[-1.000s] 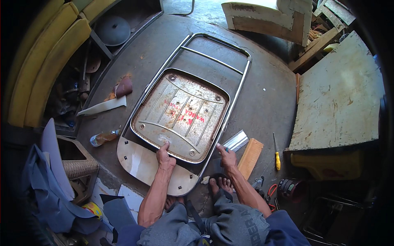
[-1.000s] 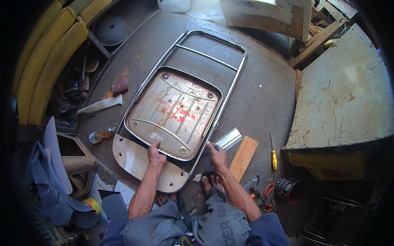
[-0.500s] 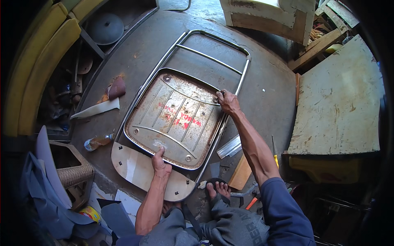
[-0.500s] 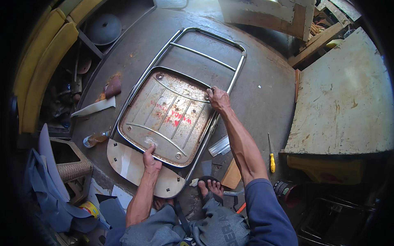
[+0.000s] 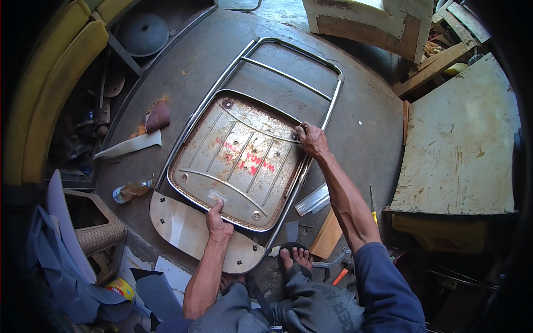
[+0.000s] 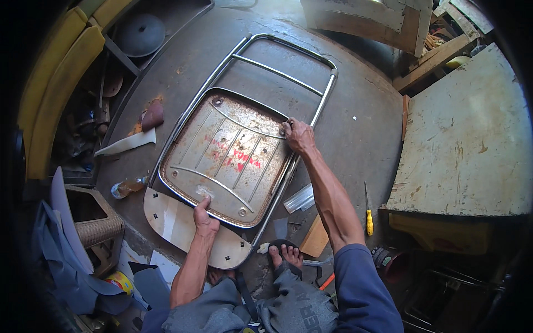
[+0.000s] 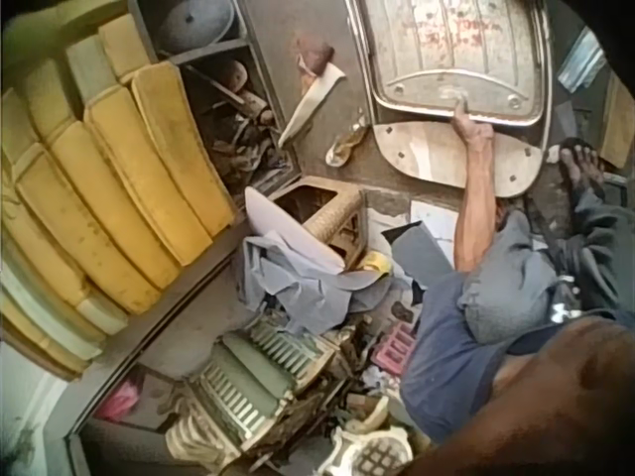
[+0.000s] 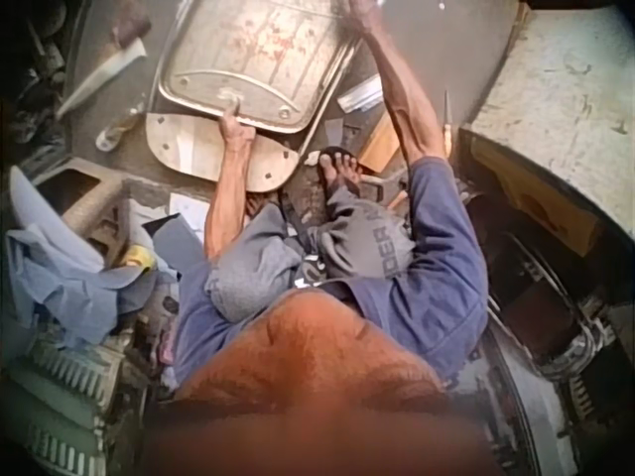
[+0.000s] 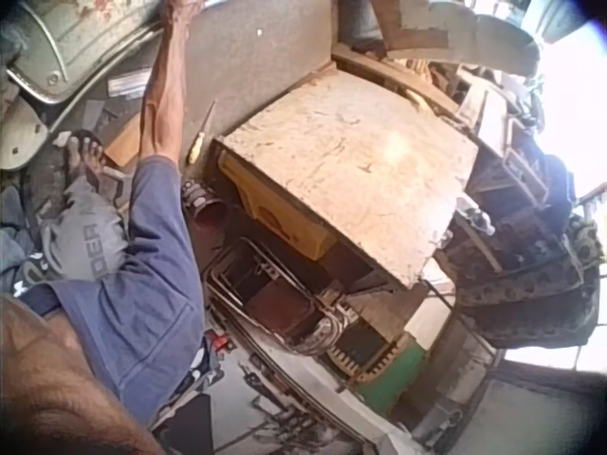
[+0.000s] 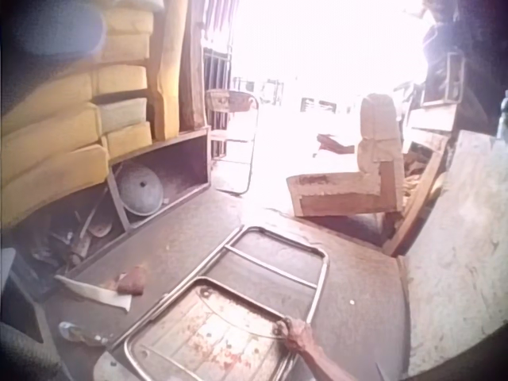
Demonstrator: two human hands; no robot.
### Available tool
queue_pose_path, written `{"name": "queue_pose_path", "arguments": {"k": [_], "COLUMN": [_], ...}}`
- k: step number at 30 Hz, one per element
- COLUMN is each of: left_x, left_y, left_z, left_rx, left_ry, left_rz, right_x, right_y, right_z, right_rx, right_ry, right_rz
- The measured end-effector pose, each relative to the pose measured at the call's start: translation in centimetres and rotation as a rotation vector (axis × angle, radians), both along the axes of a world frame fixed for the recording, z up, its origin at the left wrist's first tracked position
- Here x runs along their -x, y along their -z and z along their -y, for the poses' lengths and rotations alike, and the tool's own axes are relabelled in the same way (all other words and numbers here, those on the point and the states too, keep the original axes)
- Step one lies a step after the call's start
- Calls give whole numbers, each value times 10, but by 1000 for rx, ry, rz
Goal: The person uses a hammer to attach a metal piece to a wooden block and then uses a screwdriver to tighten a screw into a separate wooden panel.
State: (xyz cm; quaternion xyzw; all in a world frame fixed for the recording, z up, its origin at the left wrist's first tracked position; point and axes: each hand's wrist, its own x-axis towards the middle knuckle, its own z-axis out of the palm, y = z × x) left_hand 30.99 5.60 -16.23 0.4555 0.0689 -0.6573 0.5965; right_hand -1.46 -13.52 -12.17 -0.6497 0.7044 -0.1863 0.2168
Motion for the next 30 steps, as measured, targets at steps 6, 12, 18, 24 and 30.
{"name": "queue_pose_path", "arguments": {"k": [6, 12, 18, 24, 30], "left_x": [0, -1, 2, -1, -1], "left_y": [-8, -2, -3, -4, -4], "left_z": [-2, -2, -5, -8, -8], "left_rx": [-19, -40, -61, -64, -78], "left_ry": [-12, -38, -27, -49, -54], "left_rz": [6, 14, -23, 0, -38], "right_x": [-24, -98, -165, -188, -190], "right_y": [-25, -25, -4, 18, 11], "right_z": [11, 71, 137, 153, 151], "right_rx": [114, 52, 0, 18, 3], "right_ry": [247, -18, -160, -190, -226], "right_rz": [293, 442, 283, 129, 132]}}
